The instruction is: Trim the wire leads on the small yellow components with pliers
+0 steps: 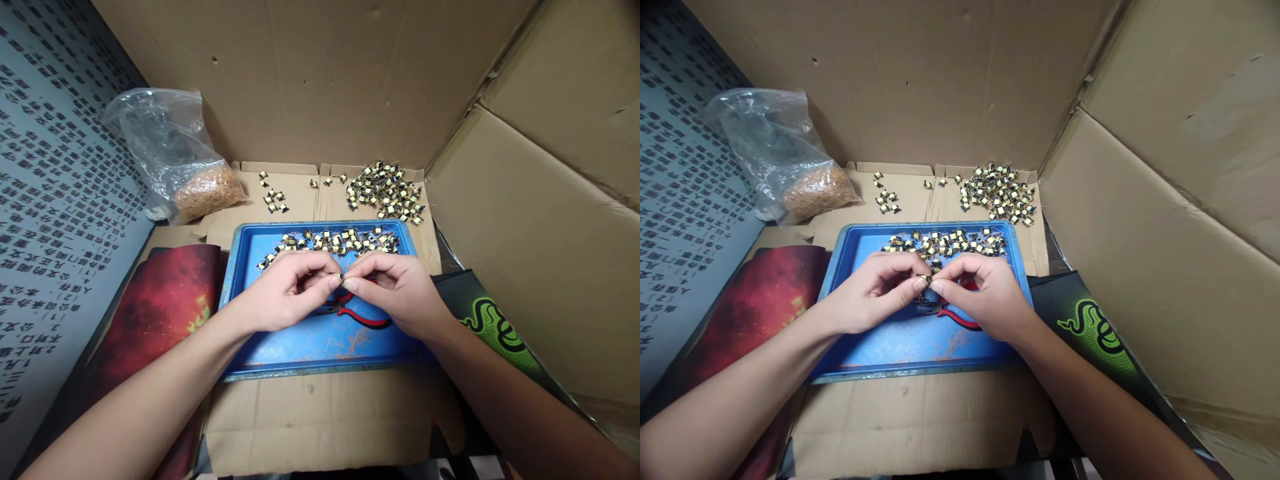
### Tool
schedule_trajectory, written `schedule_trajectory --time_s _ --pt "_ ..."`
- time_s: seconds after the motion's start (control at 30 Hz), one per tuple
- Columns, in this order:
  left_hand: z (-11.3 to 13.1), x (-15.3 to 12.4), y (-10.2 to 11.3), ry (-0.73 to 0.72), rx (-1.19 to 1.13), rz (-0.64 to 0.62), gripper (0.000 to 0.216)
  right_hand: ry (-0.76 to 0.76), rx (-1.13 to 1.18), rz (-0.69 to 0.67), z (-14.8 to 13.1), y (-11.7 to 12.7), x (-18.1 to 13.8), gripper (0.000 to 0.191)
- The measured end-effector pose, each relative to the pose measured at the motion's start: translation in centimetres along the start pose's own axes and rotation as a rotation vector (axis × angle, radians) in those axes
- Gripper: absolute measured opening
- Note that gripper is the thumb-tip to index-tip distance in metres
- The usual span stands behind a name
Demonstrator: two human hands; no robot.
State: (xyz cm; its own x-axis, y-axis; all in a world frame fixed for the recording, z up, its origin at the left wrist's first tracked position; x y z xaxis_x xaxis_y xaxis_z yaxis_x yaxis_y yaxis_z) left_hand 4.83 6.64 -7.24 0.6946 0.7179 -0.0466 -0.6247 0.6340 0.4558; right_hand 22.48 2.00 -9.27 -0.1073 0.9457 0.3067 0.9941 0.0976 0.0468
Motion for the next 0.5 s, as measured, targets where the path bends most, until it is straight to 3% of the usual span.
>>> schedule_trajectory --time_s 0.23,0.5 --pt "-0.05 -0.08 0.00 0.036 -0.008 -0.016 0.034 -0.031 -0.018 -0.014 0.16 -0.04 -0.06 0.017" --pt "-0.06 0.00 -0.01 0.065 -0.061 -0.070 0.037 -0.110 0.141 -0.026 0.05 -0.20 -0.02 0.025"
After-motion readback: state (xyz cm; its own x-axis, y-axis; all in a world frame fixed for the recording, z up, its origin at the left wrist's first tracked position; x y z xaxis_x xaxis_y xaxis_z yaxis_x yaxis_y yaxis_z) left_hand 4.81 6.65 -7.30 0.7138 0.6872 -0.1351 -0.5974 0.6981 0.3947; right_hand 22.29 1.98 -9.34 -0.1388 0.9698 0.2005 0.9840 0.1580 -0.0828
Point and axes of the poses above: each hand's wrist, its own x-axis towards the middle knuckle, its own y-axis out of the back of the hand, z = x × y, the point moved 4 cm from there along x, towards the middle knuckle, and after that the axes turned 14 degrees about y, right-handed, at the moved point
